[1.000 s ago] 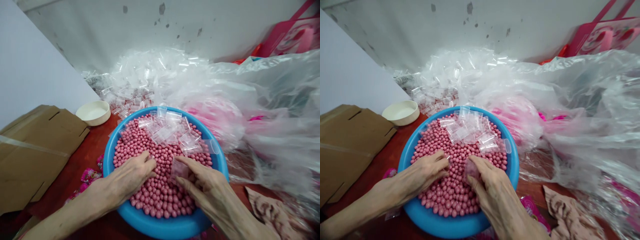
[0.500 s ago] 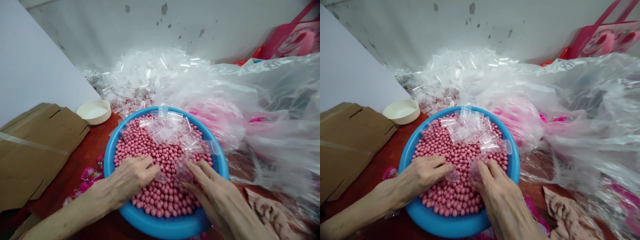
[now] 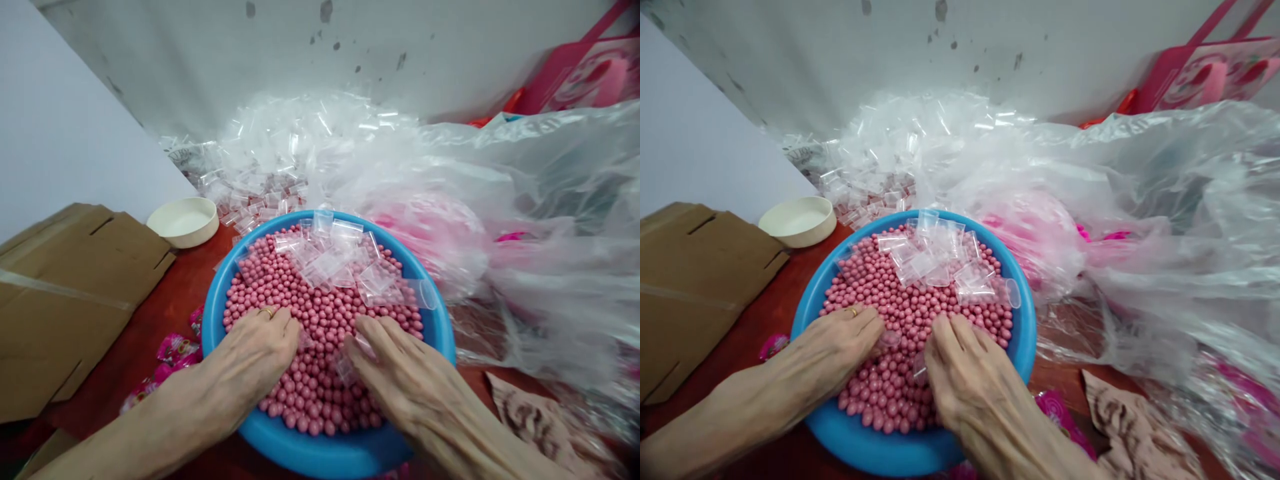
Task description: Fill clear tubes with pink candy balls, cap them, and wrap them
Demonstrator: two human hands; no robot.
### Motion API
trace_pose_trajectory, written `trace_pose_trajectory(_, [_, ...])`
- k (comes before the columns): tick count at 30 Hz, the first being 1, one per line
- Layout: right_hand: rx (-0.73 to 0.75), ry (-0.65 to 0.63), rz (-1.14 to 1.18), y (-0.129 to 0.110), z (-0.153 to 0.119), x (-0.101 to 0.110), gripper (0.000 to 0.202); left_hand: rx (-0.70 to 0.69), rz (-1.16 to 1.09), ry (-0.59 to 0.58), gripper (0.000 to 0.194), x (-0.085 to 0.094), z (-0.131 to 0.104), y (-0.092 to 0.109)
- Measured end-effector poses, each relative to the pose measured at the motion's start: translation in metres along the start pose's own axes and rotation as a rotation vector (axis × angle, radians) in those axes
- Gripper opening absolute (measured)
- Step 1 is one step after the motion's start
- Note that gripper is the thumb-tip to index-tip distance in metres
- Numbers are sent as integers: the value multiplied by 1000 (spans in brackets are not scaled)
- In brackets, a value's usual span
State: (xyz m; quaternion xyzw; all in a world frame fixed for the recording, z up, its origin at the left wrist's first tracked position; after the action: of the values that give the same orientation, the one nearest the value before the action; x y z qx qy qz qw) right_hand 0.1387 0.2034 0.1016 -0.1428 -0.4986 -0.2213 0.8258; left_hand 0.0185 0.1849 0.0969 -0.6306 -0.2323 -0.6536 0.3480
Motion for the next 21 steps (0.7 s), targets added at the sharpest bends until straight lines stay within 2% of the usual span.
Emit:
trace_pose_trajectory(3, [-71,-143,-13,0,-10,2,31,-55,88,-18,45,-2,-5,9])
trace_pose_trajectory(6, [-85,-179,-26,-3,-26,-2,32,-110,81,-32,38,-11,9,20])
trace_pose_trajectory(9, [-32,-149,3,-8,-38,-21,39,-185,-131,-53,35,-26,27,28])
trace_pose_trajectory(10, [-14,-141,11,-8,-40,-28,43,-171,-224,-56,34,-32,32,26])
trace_pose_trajectory(11, [2,-124,23,-8,-41,-33,45,-131,-311,-55,31,-37,36,22])
trace_pose_trajectory(13, [-64,-109,63,3,-37,-42,43,-12,-431,-62,25,-49,42,9])
trace_pose_trajectory(15, [-252,-125,130,22,-32,-48,33,103,-524,-77,16,-57,46,-4])
trace_pose_trajectory(17, [-388,-133,199,36,-26,-48,27,199,-681,-101,9,-60,50,-15])
trace_pose_trajectory(21, [-471,-41,372,43,-21,-37,23,369,-1117,-180,9,-57,57,-25])
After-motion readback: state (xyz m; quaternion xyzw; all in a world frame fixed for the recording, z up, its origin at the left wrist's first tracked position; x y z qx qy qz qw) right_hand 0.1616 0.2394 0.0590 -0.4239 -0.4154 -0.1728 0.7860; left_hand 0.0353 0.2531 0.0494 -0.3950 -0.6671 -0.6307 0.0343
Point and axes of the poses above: each hand's wrist, its own z-axis towards the middle knuckle, its own x-axis out of the back of the hand, y = z × x, the point moved 8 cm from there along z, towards the middle knuckle, and after that the axes turned 10 degrees about z, right-handed, at the moved point
